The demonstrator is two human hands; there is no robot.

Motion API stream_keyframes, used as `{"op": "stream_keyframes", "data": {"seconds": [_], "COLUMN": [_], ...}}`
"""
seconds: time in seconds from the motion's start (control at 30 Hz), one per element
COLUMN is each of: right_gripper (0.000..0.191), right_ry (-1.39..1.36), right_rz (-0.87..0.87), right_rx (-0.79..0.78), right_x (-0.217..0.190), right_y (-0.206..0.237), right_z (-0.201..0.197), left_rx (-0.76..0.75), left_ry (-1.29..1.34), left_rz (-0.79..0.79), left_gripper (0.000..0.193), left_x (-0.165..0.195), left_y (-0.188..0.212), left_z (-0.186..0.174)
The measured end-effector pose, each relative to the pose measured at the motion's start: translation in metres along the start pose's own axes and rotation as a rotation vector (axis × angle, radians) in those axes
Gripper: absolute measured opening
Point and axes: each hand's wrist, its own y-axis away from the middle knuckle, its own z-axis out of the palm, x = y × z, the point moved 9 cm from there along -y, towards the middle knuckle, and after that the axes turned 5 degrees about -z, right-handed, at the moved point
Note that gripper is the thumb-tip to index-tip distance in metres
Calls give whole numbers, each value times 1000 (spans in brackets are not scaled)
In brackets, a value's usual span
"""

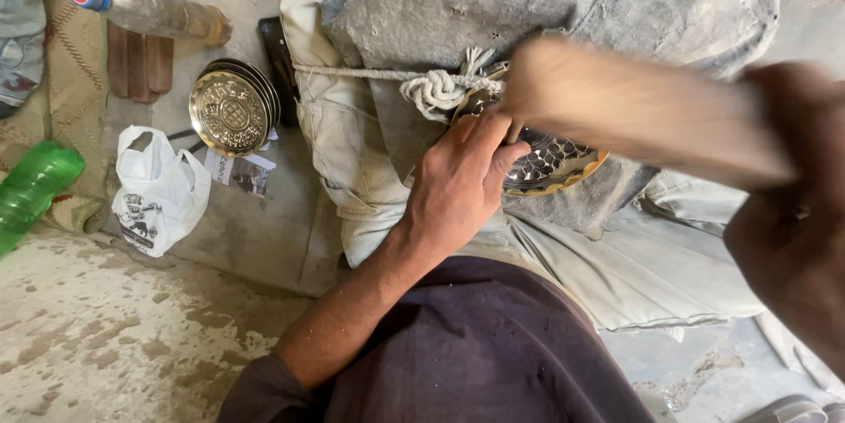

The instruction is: The person sits on the floor with a brass plate held against a sandbag by a rope, and hammers a punch against the plate's patterned surface with a wooden mallet, repositioning the punch across the design as they work. Finished brass plates lie on the floor beside them.

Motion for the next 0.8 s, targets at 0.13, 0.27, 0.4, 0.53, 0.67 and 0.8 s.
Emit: {"op": "stream_keyframes", "data": {"seconds": [0.13,0.27,0.4,0.53,0.67,0.8], "right_gripper": [49,47,43,40,37,40], "right_ry": [20,-99,-62,-50,-74,170], "right_rz": [47,53,41,45,77,101], "right_rx": [-98,-23,1,70,139,2], "right_x": [9,11,3,-3,1,-9], "right_y": [5,3,-3,-5,-2,5], "right_z": [9,4,-5,-16,-21,-14], "left_rx": [7,13,22,26,27,50], "left_ry": [-34,-9,4,-3,-8,-16], "left_rz": [17,49,36,14,19,1], "left_gripper": [33,32,31,34,31,27], "left_x": [2,4,3,5,10,12], "left_y": [-1,-2,-7,-12,-12,-7], "left_z": [-2,-6,-10,-14,-16,-18]}}
